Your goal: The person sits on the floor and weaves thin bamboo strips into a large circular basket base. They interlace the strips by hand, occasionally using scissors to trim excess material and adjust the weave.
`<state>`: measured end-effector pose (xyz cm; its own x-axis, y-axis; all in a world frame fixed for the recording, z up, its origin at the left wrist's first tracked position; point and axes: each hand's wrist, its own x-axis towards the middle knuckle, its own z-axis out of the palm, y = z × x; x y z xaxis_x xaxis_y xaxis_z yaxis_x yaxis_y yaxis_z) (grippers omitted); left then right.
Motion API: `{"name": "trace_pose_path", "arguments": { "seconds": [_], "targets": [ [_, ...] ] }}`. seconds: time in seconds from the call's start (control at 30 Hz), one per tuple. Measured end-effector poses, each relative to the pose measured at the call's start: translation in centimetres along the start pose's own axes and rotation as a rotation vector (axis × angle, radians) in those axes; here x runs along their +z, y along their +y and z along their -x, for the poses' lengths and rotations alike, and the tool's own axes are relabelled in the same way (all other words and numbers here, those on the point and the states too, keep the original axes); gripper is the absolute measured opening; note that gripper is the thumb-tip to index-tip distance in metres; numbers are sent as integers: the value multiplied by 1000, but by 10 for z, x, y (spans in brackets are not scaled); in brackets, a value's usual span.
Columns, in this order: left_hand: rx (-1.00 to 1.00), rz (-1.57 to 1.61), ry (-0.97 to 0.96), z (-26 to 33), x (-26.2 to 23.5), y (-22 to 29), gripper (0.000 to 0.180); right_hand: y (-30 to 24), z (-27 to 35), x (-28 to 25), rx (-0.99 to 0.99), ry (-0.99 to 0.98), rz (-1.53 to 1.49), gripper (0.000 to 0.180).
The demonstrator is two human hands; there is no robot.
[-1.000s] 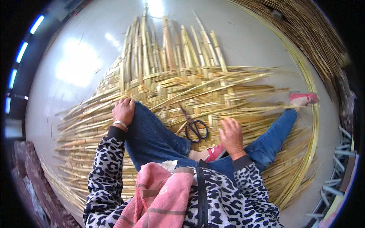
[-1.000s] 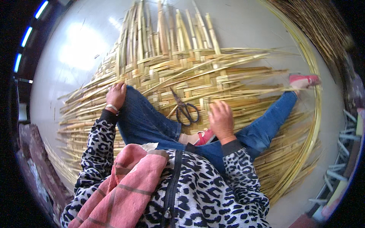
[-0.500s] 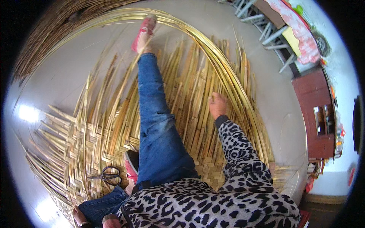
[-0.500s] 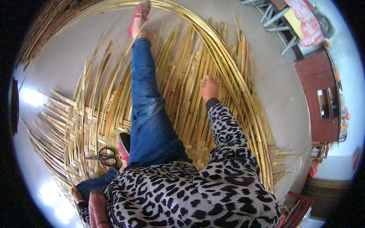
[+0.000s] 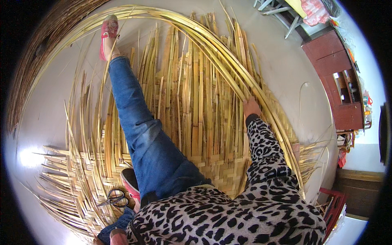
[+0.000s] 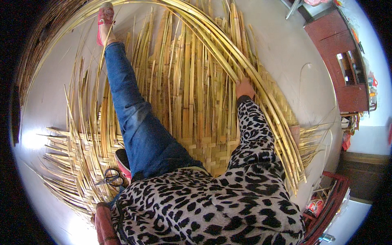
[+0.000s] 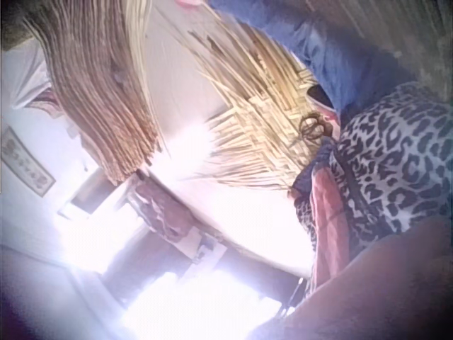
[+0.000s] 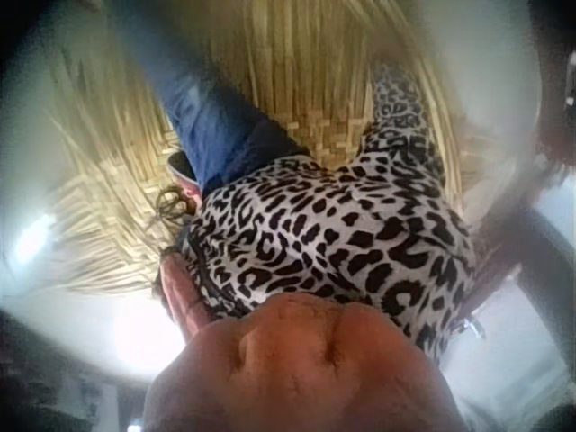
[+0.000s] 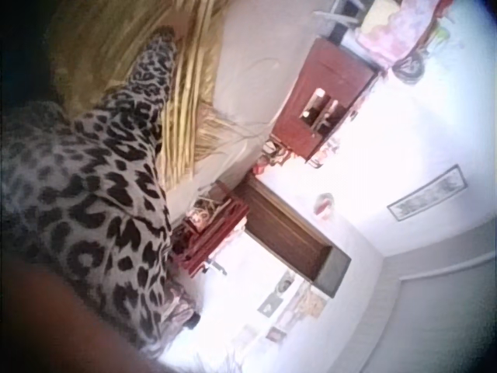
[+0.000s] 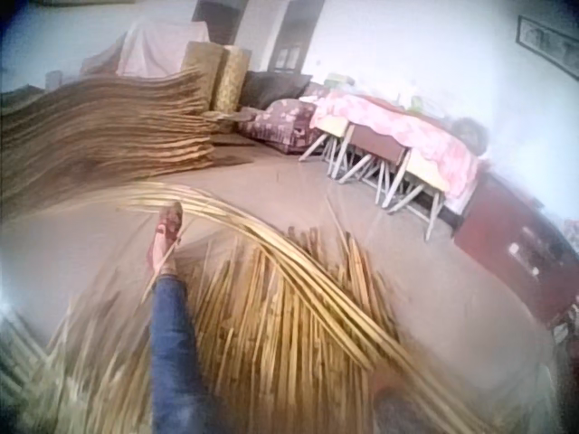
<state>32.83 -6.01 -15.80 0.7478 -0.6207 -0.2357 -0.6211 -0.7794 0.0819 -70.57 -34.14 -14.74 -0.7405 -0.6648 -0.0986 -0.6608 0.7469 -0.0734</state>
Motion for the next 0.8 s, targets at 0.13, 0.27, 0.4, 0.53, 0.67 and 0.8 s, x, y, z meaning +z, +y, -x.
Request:
{"name": "trace_pose_path", "arguments": {
  "seconds": [0.13,0.27,0.4,0.53,0.67,0.8],
  "targets": [
    [15,9,-2,-3,-5,3,52,1,7,-4,-115,23,93,55],
    [32,15,21,-8,-7,9,52,4,21,-18,-167,-8,31,54],
    [15,23,38,-5,-3,8,52,6,21,-24,-169,-23,55,45],
    [-31,25,57,13,-2,-14,52,11,9,-19,-277,103,49,42],
    [-87,18,51,34,0,-43,52,12,1,-14,-267,14,-199,38],
    [-107,16,44,42,6,-56,51,0,7,-33,-124,-152,-653,35]
  ]
}}
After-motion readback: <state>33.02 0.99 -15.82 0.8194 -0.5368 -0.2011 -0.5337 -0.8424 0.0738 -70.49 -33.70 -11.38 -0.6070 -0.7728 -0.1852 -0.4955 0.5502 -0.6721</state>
